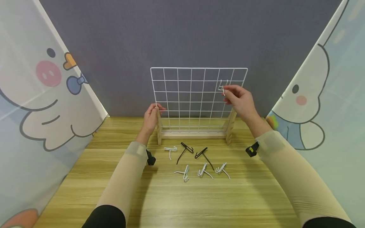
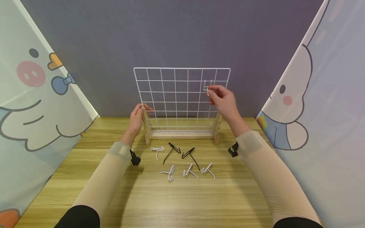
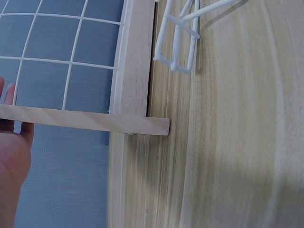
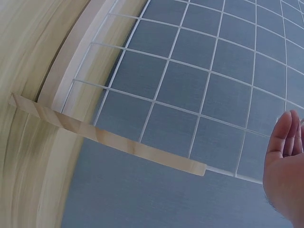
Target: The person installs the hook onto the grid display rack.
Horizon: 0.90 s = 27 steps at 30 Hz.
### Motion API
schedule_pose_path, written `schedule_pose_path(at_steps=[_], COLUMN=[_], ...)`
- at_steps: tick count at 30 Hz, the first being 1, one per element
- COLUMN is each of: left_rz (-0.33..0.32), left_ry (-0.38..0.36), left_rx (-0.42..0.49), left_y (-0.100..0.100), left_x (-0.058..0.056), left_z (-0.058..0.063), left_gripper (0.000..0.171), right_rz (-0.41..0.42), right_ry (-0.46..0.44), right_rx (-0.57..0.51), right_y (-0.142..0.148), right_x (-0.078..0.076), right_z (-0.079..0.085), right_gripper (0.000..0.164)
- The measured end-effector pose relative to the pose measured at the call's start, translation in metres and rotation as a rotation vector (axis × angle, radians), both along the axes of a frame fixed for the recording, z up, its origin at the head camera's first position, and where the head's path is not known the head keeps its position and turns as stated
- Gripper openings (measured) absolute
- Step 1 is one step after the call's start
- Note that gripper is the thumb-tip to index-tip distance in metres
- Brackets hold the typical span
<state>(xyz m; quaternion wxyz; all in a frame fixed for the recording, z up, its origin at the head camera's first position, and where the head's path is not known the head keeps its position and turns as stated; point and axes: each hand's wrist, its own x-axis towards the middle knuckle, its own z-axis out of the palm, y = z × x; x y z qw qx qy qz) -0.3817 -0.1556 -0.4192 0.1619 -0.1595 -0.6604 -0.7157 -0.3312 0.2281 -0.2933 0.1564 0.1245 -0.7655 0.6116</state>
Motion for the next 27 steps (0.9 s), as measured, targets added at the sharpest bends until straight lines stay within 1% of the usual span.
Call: schedule_pose_path(at_steps=[7,11,14,19,27], left_rz=[0.016,0.016,0.003,-0.012,0.011], left_ry=[-0.001,-0.001,-0.004,-0.01,0.014], left_rx=[-0.006,-0.008,-0.001,0.014,-0.035], left_y=[-0.001,-0.002,-0.002,-0.001,0.0], left_x=[0.0,0.0,0.0,0.0,0.0], left_z=[0.0,0.0,0.0,0.001,0.001], left_gripper=[0.029,0.03,0.03,0.028,0.031], right_rz=[0.004,0.022,0.041,0.091,0.153], right_ry=[-0.028,-0.046,-0.055,-0.079,-0.141], right_rx=[0.015,0.03,0.056,0.134,0.218], right_y=[0.005,0.008,0.011,0.014,0.02], right_x=[0.006,0.012,0.017,0.029,0.047], right_z=[-0.003,-0.009,-0.017,-0.036,-0.069], right_gripper=[0.036,0.037,0.034,0.035,0.036])
